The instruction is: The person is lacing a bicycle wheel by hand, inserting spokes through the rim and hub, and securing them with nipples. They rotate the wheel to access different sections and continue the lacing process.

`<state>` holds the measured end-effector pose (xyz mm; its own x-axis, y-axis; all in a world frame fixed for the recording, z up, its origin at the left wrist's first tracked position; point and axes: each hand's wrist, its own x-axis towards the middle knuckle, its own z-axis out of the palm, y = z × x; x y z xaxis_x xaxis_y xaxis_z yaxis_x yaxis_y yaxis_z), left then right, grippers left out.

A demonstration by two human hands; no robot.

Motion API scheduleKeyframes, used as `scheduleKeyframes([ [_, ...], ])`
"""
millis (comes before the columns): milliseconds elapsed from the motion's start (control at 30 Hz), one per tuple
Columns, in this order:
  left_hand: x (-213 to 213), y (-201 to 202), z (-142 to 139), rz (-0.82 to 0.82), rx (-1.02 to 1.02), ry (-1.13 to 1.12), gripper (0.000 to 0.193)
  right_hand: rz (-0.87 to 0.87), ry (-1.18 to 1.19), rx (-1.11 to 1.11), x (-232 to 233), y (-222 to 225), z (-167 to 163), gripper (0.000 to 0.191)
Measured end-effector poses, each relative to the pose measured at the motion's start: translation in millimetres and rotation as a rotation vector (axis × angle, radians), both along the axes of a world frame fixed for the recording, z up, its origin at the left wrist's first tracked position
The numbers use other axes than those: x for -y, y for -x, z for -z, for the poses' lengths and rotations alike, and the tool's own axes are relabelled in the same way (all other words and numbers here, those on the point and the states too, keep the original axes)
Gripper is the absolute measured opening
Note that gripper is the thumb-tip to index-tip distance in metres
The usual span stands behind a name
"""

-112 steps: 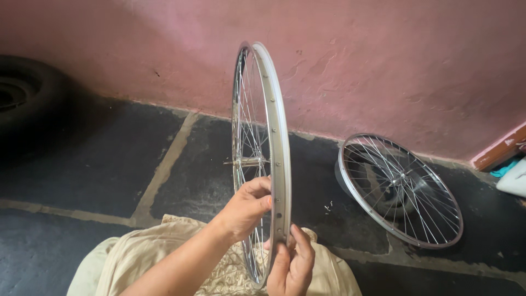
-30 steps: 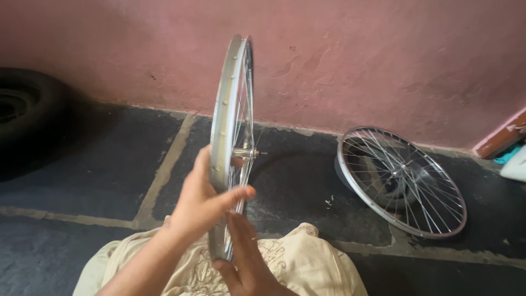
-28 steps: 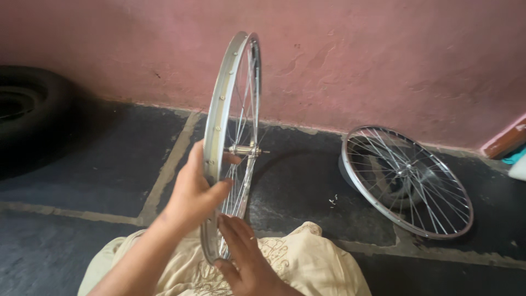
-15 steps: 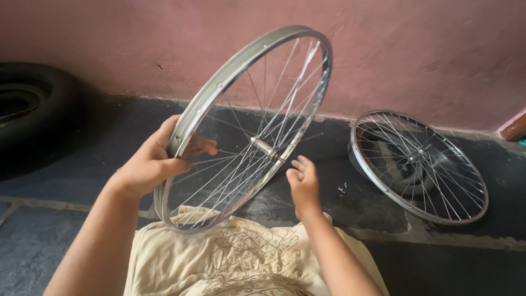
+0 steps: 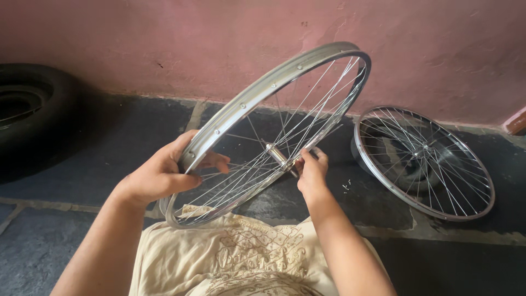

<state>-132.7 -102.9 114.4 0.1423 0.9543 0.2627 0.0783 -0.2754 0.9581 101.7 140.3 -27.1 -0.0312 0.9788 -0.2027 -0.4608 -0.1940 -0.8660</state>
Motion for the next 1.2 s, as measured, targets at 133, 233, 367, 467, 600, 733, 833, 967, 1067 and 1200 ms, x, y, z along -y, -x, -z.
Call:
scheduleKeyframes([
  [133, -5, -4, -1, 0.017, -0.002, 0.021, 0.082, 0.263, -0.222, 0.208, 13, -2, 8, 0.039],
  [233, -9, -7, -1, 0.057, -0.02, -0.014, 0.084, 0.327, -0.537, 0.462, 23, 0, 20, 0.025],
  [367, -11, -9, 1, 0.071, -0.03, -0.002, 0.083, 0.223, -0.595, 0.443, 19, -1, 30, 0.009],
  [467, -13, -10, 3, 0.062, -0.013, -0.021, 0.084, 0.159, -0.61, 0.391, 8, -2, 24, 0.006],
  [600, -15, -9, 5, 0.053, 0.011, -0.016, 0.081, 0.195, -0.756, 0.437, 5, 1, 8, 0.008],
  [733, -16, -11, 7, 0.003, 0.054, 0.02, 0.08, 0.415, -1.282, 0.688, 34, 8, -7, 0.014],
  [833, -17, -14, 9, -0.033, 0.092, 0.047, 0.08, 0.164, -1.256, 0.522, 57, 15, -16, 0.021],
  [967, -16, -14, 10, -0.076, 0.096, 0.037, 0.078, 0.066, -1.417, 0.556, 67, 19, -33, 0.042],
  [1067, -14, -14, 11, -0.1, 0.09, 0.013, 0.076, 0.141, -1.538, 0.796, 70, 22, -47, 0.065],
  [1200, -10, -15, 13, -0.152, 0.014, -0.048, 0.074, 0.165, -1.437, 1.01, 78, 29, -62, 0.08],
])
